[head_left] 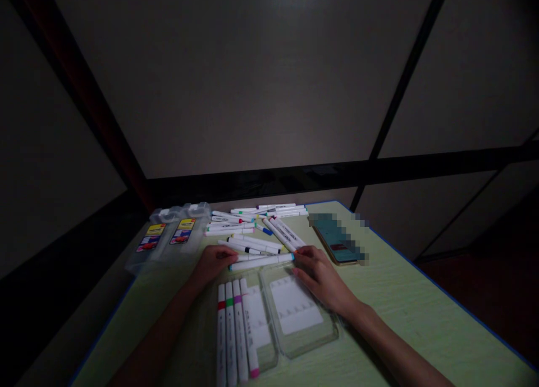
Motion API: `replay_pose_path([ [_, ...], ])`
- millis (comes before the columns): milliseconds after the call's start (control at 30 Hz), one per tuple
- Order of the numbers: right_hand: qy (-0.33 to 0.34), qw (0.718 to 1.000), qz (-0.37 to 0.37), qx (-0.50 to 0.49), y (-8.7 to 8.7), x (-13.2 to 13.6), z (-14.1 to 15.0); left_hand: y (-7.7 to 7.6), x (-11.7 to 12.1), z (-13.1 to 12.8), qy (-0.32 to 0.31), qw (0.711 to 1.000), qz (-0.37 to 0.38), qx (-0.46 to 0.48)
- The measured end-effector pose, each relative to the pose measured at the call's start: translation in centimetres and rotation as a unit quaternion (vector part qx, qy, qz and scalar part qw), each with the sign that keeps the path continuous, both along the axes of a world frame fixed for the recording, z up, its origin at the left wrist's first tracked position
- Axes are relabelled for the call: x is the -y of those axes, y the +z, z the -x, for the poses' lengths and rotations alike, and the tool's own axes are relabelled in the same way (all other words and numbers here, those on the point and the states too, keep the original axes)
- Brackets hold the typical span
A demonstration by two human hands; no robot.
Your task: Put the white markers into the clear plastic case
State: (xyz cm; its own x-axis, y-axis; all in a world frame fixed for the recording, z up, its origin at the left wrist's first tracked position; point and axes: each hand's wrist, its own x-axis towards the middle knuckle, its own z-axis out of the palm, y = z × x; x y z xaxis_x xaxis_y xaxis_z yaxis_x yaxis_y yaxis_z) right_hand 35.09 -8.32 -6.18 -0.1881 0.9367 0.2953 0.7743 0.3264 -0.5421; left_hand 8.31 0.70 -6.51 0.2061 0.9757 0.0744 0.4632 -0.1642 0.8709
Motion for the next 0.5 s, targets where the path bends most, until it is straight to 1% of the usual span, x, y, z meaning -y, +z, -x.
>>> replay_pose_path([
  [133, -0.022, 0.999, -0.011, 0.044, 0.04, 0.22, 0.20, 0.13, 0.21, -0.24, -0.003, 1.000, -0.005, -0.007],
  [300, -0.031, 0.997, -0.018, 0.062, -0.04, 0.28, 0.22, -0.11, 0.37, -0.50, -0.003, 1.000, -0.005, -0.008],
  [400, -0.032, 0.997, -0.021, 0.068, 0.16, 0.44, 0.15, -0.32, 0.38, -0.51, -0.023, 1.000, -0.012, -0.008],
  [500, -0.040, 0.995, -0.029, 0.090, 0.50, 0.70, 0.14, -0.33, 0.41, -0.51, -0.048, 0.998, -0.037, -0.022],
])
